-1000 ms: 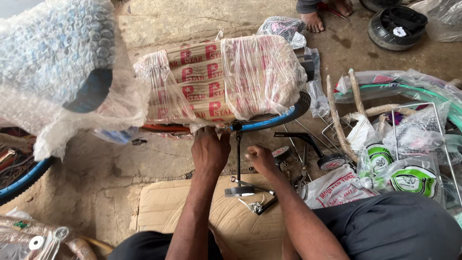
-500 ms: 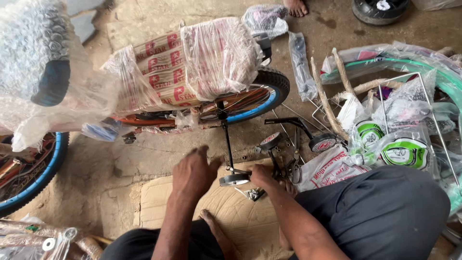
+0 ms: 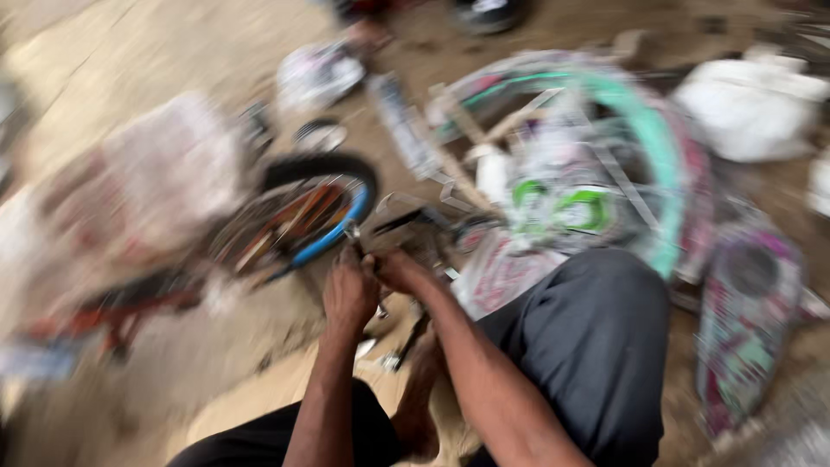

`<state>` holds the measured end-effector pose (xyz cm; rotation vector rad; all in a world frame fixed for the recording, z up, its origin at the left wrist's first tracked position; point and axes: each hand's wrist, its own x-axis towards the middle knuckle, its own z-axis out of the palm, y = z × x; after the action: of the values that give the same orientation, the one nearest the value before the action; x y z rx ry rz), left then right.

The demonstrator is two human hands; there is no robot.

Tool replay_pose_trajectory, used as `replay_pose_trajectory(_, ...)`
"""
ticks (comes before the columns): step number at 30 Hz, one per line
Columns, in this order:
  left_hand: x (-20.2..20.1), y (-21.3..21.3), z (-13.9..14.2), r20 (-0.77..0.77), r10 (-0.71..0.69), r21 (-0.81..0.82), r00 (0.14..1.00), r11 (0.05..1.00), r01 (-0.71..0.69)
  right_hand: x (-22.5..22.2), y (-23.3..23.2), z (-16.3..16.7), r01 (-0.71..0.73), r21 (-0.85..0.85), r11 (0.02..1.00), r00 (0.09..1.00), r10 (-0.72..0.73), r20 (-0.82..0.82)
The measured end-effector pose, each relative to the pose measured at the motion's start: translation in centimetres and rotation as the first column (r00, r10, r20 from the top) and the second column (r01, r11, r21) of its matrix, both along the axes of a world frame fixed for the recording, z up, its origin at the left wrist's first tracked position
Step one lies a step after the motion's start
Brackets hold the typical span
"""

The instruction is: The person is repairing a bicycle, specifically working on the rear wheel area. They use a wrench to tighten or loosen components near the wheel hub and chain. The bicycle is partially wrapped in bubble wrap and cardboard for protection.

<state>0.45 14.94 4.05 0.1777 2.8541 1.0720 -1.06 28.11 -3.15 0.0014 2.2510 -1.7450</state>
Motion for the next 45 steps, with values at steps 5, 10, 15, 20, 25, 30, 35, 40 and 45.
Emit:
replay_pose_trajectory(5, -1.7, 10.4, 4.8, -0.07, -0.179, 0.191, 0.981, 0.963, 0.189, 3.2, 9.9, 4.9, 0.292, -0.106, 0.951, 0.885, -0.31, -0.348)
replay_pose_trajectory(10, 0.8, 22.8, 6.6, -0.197, -0.357, 0.616, 0.913, 0.679, 0.399, 11.1, 17.9, 12.0, 0.64, 0.014, 0.768, 0.665, -0.545, -0.51)
replay_pose_trajectory(15, 7.0, 30.7, 6.2, 0.044, -0.623, 0.851, 0.781, 0.433, 0.297, 23.0, 23.6, 18.6, 0.61, 0.523, 0.596, 0.742, -0.66, -0.113)
replay_pose_trajectory(20, 13.9, 34.9, 4.4, 0.137, -0.833, 0.97, 0.535, 0.223, 0.1, 29.6, 27.7, 22.7, 0.293, 0.755, 0.587, 0.785, -0.599, 0.16)
replay_pose_trajectory(25, 21.0, 38.5, 2.3, 0.275, -0.828, 0.942, 0.489, 0.333, 0.033, 35.1, 31.6, 22.3, 0.125, 0.826, 0.55, 0.772, -0.577, 0.268)
replay_pose_trajectory(30, 23.9, 44.4, -0.8, 0.413, -0.755, 0.876, 0.51, 0.483, 0.007, 37.0, 41.3, 17.4, 0.074, 0.805, 0.589, 0.79, -0.527, 0.313)
replay_pose_trajectory(35, 20.3, 57.6, -3.5, 0.238, -0.719, 0.784, 0.653, 0.539, 0.308, 34.5, 55.9, 10.5, 0.588, 0.515, 0.624, 0.747, -0.663, -0.05)
replay_pose_trajectory(40, 14.4, 68.3, -7.4, 0.308, -0.762, 0.863, 0.569, 0.476, 0.17, 28.1, 64.8, 0.8, 0.817, -0.019, 0.576, 0.568, -0.81, -0.147)
replay_pose_trajectory(45, 10.9, 70.9, -11.5, 0.314, -0.71, 0.797, 0.631, 0.557, 0.231, 23.6, 68.4, -7.7, 0.871, 0.063, 0.488, 0.489, -0.843, -0.226)
